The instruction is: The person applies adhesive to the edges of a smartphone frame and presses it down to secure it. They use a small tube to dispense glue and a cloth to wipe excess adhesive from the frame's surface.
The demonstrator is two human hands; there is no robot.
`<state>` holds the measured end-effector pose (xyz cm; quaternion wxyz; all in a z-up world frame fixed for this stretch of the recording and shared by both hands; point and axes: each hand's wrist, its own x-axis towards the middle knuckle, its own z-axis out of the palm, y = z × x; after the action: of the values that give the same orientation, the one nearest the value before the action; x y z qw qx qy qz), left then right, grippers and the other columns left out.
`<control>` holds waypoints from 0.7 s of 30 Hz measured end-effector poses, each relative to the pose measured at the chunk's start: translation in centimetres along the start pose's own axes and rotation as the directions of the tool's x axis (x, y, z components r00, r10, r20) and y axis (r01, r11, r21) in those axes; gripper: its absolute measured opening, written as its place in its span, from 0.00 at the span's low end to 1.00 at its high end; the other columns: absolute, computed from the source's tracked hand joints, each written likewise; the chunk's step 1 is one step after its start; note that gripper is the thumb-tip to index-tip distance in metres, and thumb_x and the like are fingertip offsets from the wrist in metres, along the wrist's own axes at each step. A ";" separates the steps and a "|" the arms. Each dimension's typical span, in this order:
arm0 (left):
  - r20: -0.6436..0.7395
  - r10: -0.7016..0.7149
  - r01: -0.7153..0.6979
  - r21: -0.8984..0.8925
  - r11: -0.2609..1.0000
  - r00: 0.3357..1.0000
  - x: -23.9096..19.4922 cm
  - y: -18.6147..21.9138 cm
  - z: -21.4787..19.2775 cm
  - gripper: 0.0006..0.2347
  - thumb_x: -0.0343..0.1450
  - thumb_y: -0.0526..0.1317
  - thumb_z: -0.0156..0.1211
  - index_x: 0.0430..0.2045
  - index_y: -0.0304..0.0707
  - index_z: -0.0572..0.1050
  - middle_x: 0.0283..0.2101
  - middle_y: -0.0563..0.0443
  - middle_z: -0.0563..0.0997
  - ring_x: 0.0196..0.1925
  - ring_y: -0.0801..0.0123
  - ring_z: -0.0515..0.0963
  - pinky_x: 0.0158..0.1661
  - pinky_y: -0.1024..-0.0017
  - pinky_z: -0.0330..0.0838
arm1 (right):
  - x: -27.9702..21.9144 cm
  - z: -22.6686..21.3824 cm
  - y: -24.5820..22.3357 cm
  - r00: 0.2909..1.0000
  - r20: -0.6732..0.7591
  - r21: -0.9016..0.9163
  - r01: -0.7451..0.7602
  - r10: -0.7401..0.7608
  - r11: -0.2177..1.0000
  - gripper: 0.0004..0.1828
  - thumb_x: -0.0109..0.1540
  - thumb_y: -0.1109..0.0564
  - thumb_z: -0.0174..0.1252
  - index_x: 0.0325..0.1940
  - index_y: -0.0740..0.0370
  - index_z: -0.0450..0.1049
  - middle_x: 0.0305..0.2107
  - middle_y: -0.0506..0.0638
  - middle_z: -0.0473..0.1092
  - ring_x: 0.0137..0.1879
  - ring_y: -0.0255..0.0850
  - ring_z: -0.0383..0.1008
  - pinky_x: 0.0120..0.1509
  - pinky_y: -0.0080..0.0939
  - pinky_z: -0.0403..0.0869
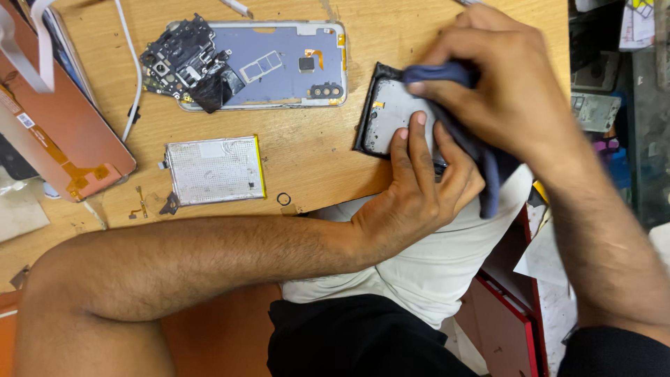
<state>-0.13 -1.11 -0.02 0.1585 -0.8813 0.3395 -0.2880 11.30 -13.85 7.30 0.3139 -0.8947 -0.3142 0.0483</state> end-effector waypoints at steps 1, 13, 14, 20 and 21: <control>-0.004 -0.007 0.007 -0.015 1.000 1.000 -0.1 0.1 0.0 0.08 0.79 0.39 0.55 0.45 0.32 0.74 0.49 0.32 0.77 0.53 0.27 0.79 0.49 0.43 0.80 | -0.2 -0.4 -0.2 0.996 0.027 0.015 -0.091 0.091 0.996 0.10 0.60 0.60 0.73 0.41 0.65 0.79 0.33 0.54 0.72 0.36 0.43 0.74 0.39 0.40 0.70; -0.022 -0.023 0.022 -0.016 1.000 0.999 -0.1 0.1 0.1 0.08 0.80 0.39 0.54 0.45 0.32 0.73 0.49 0.32 0.77 0.53 0.29 0.79 0.49 0.44 0.81 | -0.2 -0.4 0.4 0.994 0.059 -0.008 -0.094 0.094 0.996 0.11 0.60 0.59 0.73 0.41 0.65 0.79 0.32 0.54 0.75 0.37 0.42 0.76 0.40 0.40 0.72; -0.022 -0.024 0.024 -0.001 1.000 0.999 -0.1 0.1 0.1 0.08 0.80 0.39 0.55 0.46 0.32 0.74 0.50 0.32 0.77 0.54 0.28 0.79 0.49 0.44 0.80 | 0.0 -0.5 0.2 0.992 0.063 -0.022 -0.104 0.105 0.994 0.10 0.60 0.59 0.73 0.40 0.65 0.80 0.31 0.54 0.75 0.36 0.42 0.76 0.39 0.40 0.72; -0.013 0.007 -0.007 -0.017 1.000 1.000 0.0 0.2 0.2 0.09 0.79 0.39 0.55 0.48 0.33 0.74 0.48 0.33 0.76 0.53 0.27 0.79 0.49 0.44 0.82 | 1.9 1.8 0.6 0.994 0.036 0.070 0.105 -0.107 0.992 0.10 0.63 0.59 0.74 0.41 0.64 0.80 0.31 0.51 0.76 0.36 0.40 0.77 0.41 0.39 0.73; -0.018 0.009 -0.009 0.001 1.000 1.000 -0.1 0.1 0.2 0.09 0.79 0.39 0.56 0.49 0.33 0.74 0.48 0.33 0.76 0.53 0.28 0.79 0.49 0.44 0.82 | 1.8 1.8 1.0 0.997 0.056 0.099 0.039 -0.044 0.994 0.09 0.62 0.58 0.73 0.40 0.63 0.79 0.30 0.51 0.76 0.35 0.39 0.77 0.40 0.38 0.72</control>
<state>-0.11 -1.12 -0.32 0.1570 -0.8771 0.3447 -0.2954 12.72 -12.45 5.44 0.3488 -0.8698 -0.3390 0.0831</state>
